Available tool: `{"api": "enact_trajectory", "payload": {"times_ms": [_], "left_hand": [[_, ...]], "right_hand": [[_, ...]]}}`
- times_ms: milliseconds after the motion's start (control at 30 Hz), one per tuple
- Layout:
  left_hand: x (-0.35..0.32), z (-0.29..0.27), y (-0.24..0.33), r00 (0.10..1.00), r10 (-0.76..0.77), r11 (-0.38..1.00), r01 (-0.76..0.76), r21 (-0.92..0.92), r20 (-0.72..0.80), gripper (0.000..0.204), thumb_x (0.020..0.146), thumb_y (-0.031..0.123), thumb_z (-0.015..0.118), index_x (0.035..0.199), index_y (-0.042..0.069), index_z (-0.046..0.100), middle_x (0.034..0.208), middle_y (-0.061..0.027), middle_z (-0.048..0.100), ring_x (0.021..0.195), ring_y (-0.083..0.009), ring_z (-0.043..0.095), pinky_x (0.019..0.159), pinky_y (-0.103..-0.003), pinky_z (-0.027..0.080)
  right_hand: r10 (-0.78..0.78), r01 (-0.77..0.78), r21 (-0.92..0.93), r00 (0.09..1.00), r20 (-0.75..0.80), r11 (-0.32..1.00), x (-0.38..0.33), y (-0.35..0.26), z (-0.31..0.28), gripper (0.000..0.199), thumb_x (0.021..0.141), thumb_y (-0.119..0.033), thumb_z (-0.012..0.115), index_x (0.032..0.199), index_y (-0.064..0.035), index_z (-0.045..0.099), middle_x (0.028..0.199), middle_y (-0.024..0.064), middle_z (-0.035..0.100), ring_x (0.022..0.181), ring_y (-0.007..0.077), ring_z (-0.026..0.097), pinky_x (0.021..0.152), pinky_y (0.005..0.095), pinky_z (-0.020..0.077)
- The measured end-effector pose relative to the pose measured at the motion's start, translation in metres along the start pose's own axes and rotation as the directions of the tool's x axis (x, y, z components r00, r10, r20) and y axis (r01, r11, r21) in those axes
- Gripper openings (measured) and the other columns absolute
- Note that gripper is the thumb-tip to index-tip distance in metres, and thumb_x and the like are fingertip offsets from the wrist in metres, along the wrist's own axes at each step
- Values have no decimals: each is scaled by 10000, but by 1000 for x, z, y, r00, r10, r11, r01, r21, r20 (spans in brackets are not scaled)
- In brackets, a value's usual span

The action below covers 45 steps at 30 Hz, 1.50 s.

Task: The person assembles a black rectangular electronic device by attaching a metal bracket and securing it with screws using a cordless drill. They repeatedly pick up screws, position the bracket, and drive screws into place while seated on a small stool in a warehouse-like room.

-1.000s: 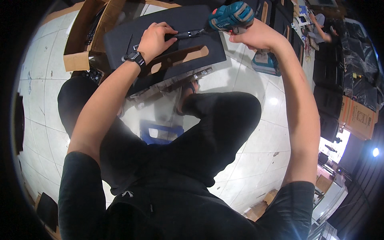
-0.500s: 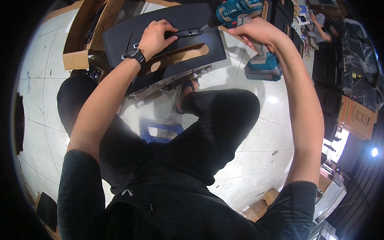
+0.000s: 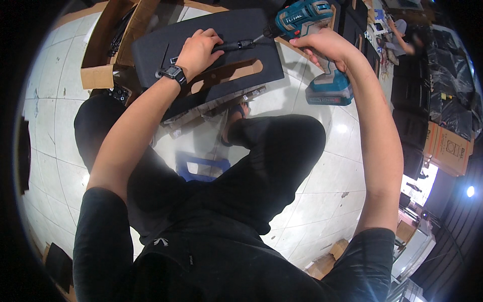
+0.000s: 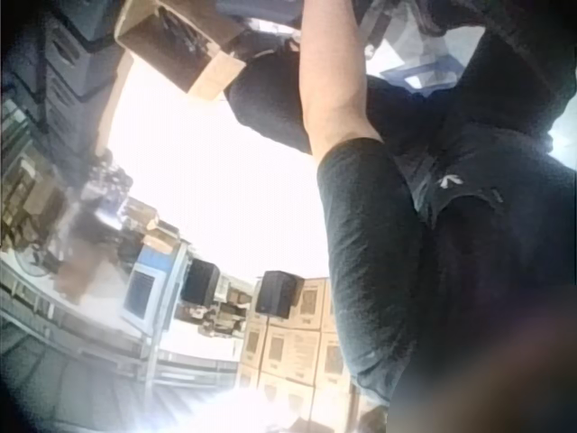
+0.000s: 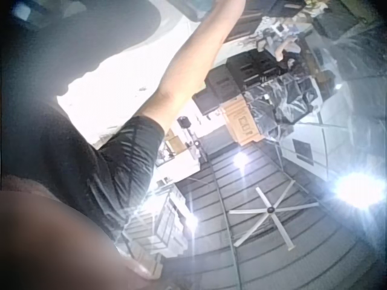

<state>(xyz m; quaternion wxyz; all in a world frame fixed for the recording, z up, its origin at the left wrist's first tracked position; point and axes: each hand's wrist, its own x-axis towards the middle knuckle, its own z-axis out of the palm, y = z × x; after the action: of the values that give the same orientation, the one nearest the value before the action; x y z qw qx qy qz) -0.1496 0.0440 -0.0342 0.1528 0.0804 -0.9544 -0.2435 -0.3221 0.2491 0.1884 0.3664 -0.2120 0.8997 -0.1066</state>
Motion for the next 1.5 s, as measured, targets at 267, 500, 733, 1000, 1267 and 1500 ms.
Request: {"api": "enact_trajectory", "payload": {"times_ms": [267, 500, 733, 1000, 1267, 1500], "left_hand": [[-1, -1, 4, 999, -2, 997, 0, 76, 34, 277, 917, 208, 735, 1156, 70, 708, 1169, -82, 639, 1132, -302, 616, 907, -448, 548], [0, 5, 4, 999, 23, 995, -28, 101, 47, 284, 936, 202, 714, 1172, 48, 675, 1153, -112, 648, 1065, -328, 654, 905, -454, 547], [3, -3, 5, 992, -1, 1000, 0, 12, 123, 306, 970, 210, 674, 1241, 76, 630, 1102, -131, 671, 931, -361, 711, 829, -478, 579], [3, -15, 18, 991, -17, 1000, 15, 15, 134, 296, 1000, 287, 642, 1270, 182, 702, 1114, -90, 697, 953, -349, 717, 815, -475, 600], [9, -20, 26, 986, -71, 997, 65, 43, 151, 307, 962, 255, 682, 1258, 177, 712, 1117, -84, 700, 963, -341, 719, 816, -468, 598], [9, -5, 19, 987, -44, 999, 42, 16, 156, 346, 960, 211, 667, 1305, 199, 693, 1151, -103, 688, 974, -353, 717, 844, -465, 597]], "right_hand": [[45, -45, -18, 999, 5, 999, -9, -14, 2, 424, 908, -350, 741, 618, -68, 613, 545, 5, 555, 485, 110, 530, 602, 271, 461], [57, -57, -18, 998, -7, 998, -5, -10, 2, 419, 910, -354, 740, 621, -76, 621, 545, 2, 557, 490, 105, 532, 607, 268, 470], [57, -57, 2, 998, -23, 998, -9, -15, 3, 401, 910, -349, 743, 633, -83, 629, 541, -5, 556, 488, 96, 535, 564, 258, 465], [68, -67, 65, 998, -11, 996, -6, -8, 1, 383, 910, -351, 744, 649, -91, 641, 537, -9, 569, 470, 89, 541, 590, 247, 479], [95, -95, 150, 995, 6, 984, 2, 9, -1, 370, 925, -354, 728, 662, -106, 646, 542, -15, 575, 477, 78, 549, 622, 236, 496], [117, -126, 245, 992, 48, 961, -2, 12, -1, 332, 935, -346, 738, 735, -92, 666, 579, -42, 586, 511, 47, 560, 558, 209, 474]]}}
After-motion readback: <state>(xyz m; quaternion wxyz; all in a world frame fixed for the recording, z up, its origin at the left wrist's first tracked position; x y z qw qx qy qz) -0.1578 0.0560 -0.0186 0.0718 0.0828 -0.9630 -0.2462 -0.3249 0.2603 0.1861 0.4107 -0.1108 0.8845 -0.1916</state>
